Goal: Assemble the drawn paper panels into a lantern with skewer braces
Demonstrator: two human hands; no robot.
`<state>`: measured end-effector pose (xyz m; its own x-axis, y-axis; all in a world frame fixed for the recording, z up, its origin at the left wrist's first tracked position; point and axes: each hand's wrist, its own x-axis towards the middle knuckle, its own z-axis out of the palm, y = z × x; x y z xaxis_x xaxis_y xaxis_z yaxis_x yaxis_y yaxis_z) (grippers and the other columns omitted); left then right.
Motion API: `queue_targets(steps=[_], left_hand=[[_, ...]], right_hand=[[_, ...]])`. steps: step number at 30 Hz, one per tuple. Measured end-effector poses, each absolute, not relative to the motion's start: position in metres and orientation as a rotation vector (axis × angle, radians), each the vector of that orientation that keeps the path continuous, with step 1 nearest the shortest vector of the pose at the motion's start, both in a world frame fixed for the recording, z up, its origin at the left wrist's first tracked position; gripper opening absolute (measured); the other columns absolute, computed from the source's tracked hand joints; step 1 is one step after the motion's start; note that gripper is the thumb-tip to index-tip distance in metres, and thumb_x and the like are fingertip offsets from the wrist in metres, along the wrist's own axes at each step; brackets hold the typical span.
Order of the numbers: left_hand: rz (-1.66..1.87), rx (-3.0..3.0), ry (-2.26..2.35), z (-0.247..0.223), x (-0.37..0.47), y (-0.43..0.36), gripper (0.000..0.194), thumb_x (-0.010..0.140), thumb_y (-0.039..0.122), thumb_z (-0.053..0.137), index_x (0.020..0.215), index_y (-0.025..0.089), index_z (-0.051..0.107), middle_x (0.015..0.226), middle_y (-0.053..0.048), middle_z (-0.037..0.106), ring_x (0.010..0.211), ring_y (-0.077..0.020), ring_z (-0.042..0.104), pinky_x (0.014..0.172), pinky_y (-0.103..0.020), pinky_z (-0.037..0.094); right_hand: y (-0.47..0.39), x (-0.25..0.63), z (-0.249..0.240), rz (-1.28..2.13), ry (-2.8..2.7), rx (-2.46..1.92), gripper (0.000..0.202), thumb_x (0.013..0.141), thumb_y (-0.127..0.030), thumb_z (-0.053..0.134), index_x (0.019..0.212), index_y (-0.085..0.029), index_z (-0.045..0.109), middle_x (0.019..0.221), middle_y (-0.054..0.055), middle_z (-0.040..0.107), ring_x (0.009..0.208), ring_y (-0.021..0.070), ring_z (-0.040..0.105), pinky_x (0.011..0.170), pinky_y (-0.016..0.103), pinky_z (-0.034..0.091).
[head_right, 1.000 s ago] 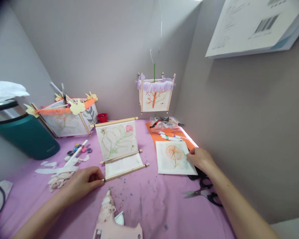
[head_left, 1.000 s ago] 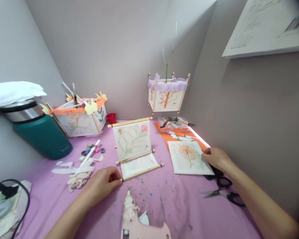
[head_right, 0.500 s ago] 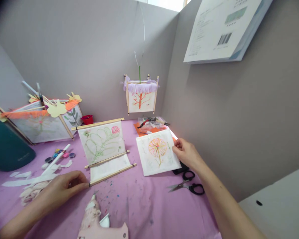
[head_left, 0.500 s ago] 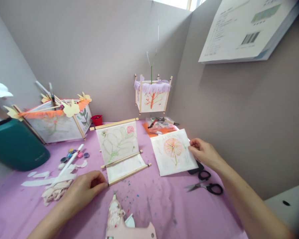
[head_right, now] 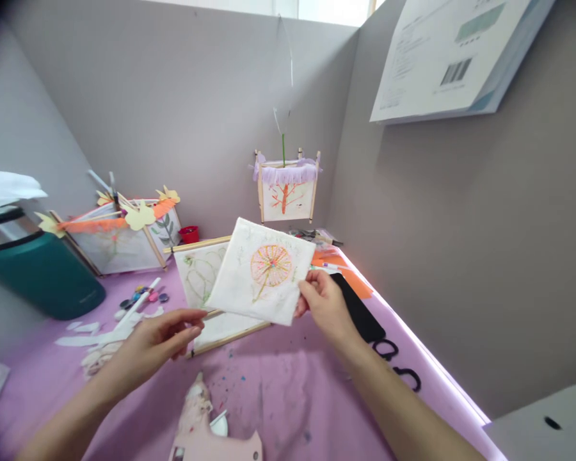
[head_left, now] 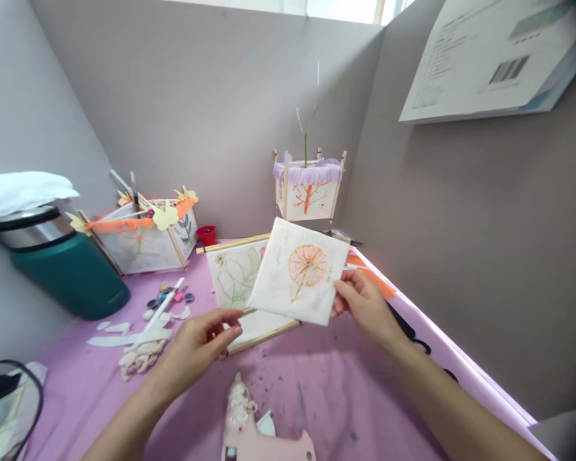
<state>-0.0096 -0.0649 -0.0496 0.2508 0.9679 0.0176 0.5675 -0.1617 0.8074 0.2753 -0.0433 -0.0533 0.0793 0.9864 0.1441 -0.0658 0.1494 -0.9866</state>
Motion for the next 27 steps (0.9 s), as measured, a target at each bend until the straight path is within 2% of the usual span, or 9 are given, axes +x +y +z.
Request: queue_targets(steps=[2,4,6,9,13,16,18,21,27], left_hand=[[0.787,1.664,1.343,-0.046,-0.001,-0.065,0.046,0.076,0.046,0.057,0.111,0.017,0.059,0.096,-0.007,0.066,0.055,-0.0106,0.055,0.052,-0.025,0.045],[0.815,1.548,1.295,-0.041,0.006,-0.066,0.049,0.074,0.046,0.059,0.112,0.015,0.058,0.100,-0.009,0.066,0.054,-0.0097,0.054,0.052,-0.025,0.046],[0.827,1.477,1.282,-0.037,0.012,-0.066,0.050,0.075,0.046,0.058,0.112,0.014,0.058,0.084,-0.006,0.068,0.051,-0.0100,0.053,0.051,-0.025,0.046],[0.852,1.433,1.283,-0.034,0.018,-0.065,0.046,0.076,0.046,0.057,0.108,0.013,0.060,0.055,0.002,0.059,0.048,-0.0114,0.053,0.051,-0.025,0.045],[0.877,1.431,1.270,-0.043,0.019,-0.061,0.037,0.076,0.047,0.057,0.087,0.013,0.061,0.053,0.000,0.061,0.047,-0.0121,0.055,0.051,-0.025,0.046],[0.902,1.446,1.327,-0.047,0.011,-0.057,0.032,0.075,0.046,0.057,0.072,0.014,0.056,0.057,-0.004,0.066,0.051,-0.0141,0.060,0.055,-0.028,0.050],[0.926,1.480,1.406,-0.043,0.001,-0.054,0.031,0.075,0.045,0.058,0.068,0.014,0.057,0.061,-0.006,0.069,0.056,-0.0154,0.063,0.059,-0.028,0.052],[0.980,1.569,1.538,-0.028,-0.018,-0.050,0.032,0.075,0.045,0.058,0.067,0.014,0.060,0.063,-0.006,0.070,0.059,-0.0165,0.065,0.062,-0.029,0.052],[1.116,1.652,1.659,0.000,-0.034,-0.042,0.034,0.076,0.048,0.056,0.076,0.014,0.062,0.066,-0.004,0.071,0.062,-0.0175,0.065,0.062,-0.028,0.050]], right_hand=[[-0.043,0.253,-0.061,1.222,-1.078,-0.998,0.020,0.075,-0.035,0.058,0.080,-0.021,0.045,0.043,-0.007,0.054,0.042,0.0129,0.054,0.050,0.027,0.047],[-0.044,0.233,-0.066,1.326,-0.970,-0.919,0.020,0.075,-0.032,0.060,0.083,-0.020,0.046,0.047,-0.006,0.056,0.045,0.0129,0.056,0.053,0.028,0.050],[-0.044,0.217,-0.069,1.381,-0.884,-0.848,0.020,0.074,-0.030,0.061,0.086,-0.020,0.048,0.051,-0.006,0.058,0.048,0.0121,0.057,0.057,0.029,0.051],[-0.046,0.200,-0.070,1.412,-0.835,-0.781,0.020,0.074,-0.028,0.061,0.089,-0.019,0.051,0.056,-0.005,0.059,0.053,0.0116,0.058,0.062,0.029,0.053],[-0.049,0.189,-0.071,1.497,-0.871,-0.765,0.022,0.075,-0.030,0.062,0.090,-0.018,0.053,0.059,-0.005,0.058,0.054,0.0107,0.058,0.061,0.028,0.053],[-0.045,0.196,-0.070,1.532,-0.949,-0.802,0.027,0.073,-0.033,0.067,0.090,-0.018,0.053,0.073,-0.002,0.060,0.058,0.0104,0.058,0.053,0.025,0.053],[-0.037,0.207,-0.066,1.494,-1.022,-0.845,0.030,0.071,-0.035,0.069,0.090,-0.019,0.053,0.083,0.000,0.060,0.062,0.0107,0.059,0.050,0.024,0.053],[-0.021,0.225,-0.054,1.345,-1.162,-0.907,0.031,0.073,-0.037,0.068,0.093,-0.019,0.054,0.086,0.001,0.060,0.063,0.0116,0.060,0.048,0.023,0.051],[-0.003,0.240,-0.033,0.917,-1.420,-0.966,0.034,0.077,-0.038,0.062,0.105,-0.021,0.056,0.094,0.003,0.058,0.064,0.0125,0.060,0.047,0.023,0.047]])
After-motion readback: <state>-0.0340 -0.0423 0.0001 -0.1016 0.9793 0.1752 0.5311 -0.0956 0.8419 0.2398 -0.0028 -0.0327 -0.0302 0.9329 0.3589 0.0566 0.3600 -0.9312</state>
